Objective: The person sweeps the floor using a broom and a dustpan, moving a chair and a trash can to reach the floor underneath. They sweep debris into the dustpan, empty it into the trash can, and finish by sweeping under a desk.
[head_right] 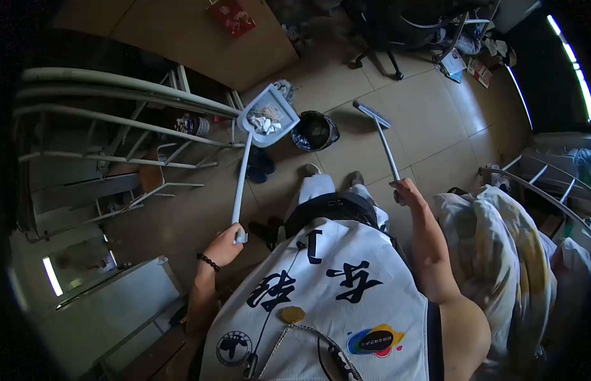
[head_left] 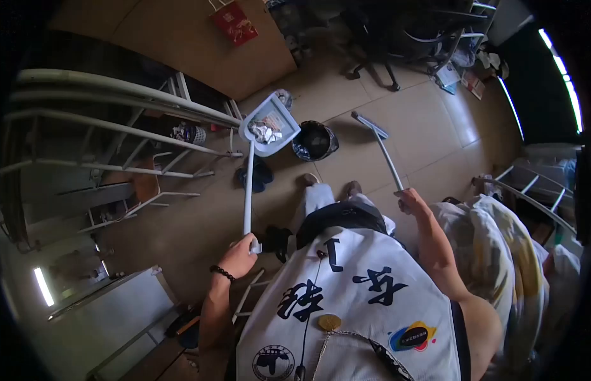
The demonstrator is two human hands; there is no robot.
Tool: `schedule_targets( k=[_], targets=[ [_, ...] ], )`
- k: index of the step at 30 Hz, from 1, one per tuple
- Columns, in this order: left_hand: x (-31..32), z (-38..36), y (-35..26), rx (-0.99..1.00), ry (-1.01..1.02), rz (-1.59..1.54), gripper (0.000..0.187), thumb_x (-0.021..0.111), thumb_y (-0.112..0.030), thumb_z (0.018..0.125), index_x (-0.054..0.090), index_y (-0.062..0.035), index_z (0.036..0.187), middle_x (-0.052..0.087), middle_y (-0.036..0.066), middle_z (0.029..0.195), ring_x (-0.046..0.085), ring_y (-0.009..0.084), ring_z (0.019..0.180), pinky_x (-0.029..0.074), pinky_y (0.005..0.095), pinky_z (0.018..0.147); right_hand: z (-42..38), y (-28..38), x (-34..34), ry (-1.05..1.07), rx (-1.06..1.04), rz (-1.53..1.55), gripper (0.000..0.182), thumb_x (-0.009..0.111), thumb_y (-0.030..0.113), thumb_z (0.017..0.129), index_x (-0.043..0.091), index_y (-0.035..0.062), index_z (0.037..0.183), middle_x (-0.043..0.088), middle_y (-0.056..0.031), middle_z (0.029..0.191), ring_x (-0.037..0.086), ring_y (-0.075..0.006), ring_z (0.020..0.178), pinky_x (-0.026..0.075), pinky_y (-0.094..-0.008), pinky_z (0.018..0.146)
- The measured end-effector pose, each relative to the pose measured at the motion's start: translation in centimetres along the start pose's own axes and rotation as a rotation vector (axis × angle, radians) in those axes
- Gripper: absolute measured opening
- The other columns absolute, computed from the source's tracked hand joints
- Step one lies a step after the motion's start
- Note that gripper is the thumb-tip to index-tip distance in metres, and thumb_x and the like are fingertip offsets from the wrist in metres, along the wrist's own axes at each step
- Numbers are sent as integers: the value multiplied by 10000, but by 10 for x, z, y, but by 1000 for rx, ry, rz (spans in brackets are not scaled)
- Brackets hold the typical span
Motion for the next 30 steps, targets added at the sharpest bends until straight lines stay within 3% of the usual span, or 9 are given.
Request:
schedule_targets(
  k=[2,10,13,16,20,24,30],
  targets=[
    [9,-9,-21,-45,29,66,177,522,-42,787,475,-48,957,600,213,861,571,425,869,450,467,755,10,-19,-6,28,-34,52,373,576,283,850,517,27,585,499,-73,496,462,-168,391,312,-324,371],
    [74,14,-78,-101,108,290,222,508,-91,806,499,-53,1025,608,244,964,564,438,957,460,492,806,5,-47,-6,51,-174,129,378,573,281,840,523,21,570,512,-77,494,501,-182,407,363,-336,404],
    [94,16,-100,-92,118,505,237,487,-117,833,508,-49,1059,599,259,1001,579,445,955,476,505,824,-1,-63,-7,28,-74,114,353,580,243,837,547,-11,594,530,-93,507,515,-196,417,387,-340,415],
    [111,24,-102,-51,60,657,195,478,-117,845,525,-30,1014,613,260,940,618,422,910,494,512,790,-1,-72,-8,11,-123,80,353,579,234,837,546,-16,589,533,-94,509,513,-198,416,387,-339,415],
    [122,35,-94,-116,17,698,232,444,-132,885,555,-19,1053,602,233,984,633,393,920,526,461,776,-5,-74,-10,14,-55,41,359,582,237,835,542,-10,578,536,-96,511,513,-200,417,386,-345,414],
    [139,48,-72,-98,-13,674,210,445,-124,880,540,-24,1039,581,240,949,627,421,895,533,474,747,2,-76,-14,43,-90,40,371,567,252,845,543,-1,574,542,-90,514,504,-197,415,382,-347,422],
    [171,59,-43,-211,-53,678,256,398,-185,940,567,-49,1076,556,220,1055,639,379,913,550,465,716,13,-75,-13,44,-94,4,395,544,267,858,541,8,559,537,-74,502,492,-185,416,381,-346,445]
  ],
)
Point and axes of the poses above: each hand's wrist, its own z-axis towards the middle knuckle, its own x-axis out of the palm, y = z × x, the point moved 6 cm from there along z, towards the middle knuckle
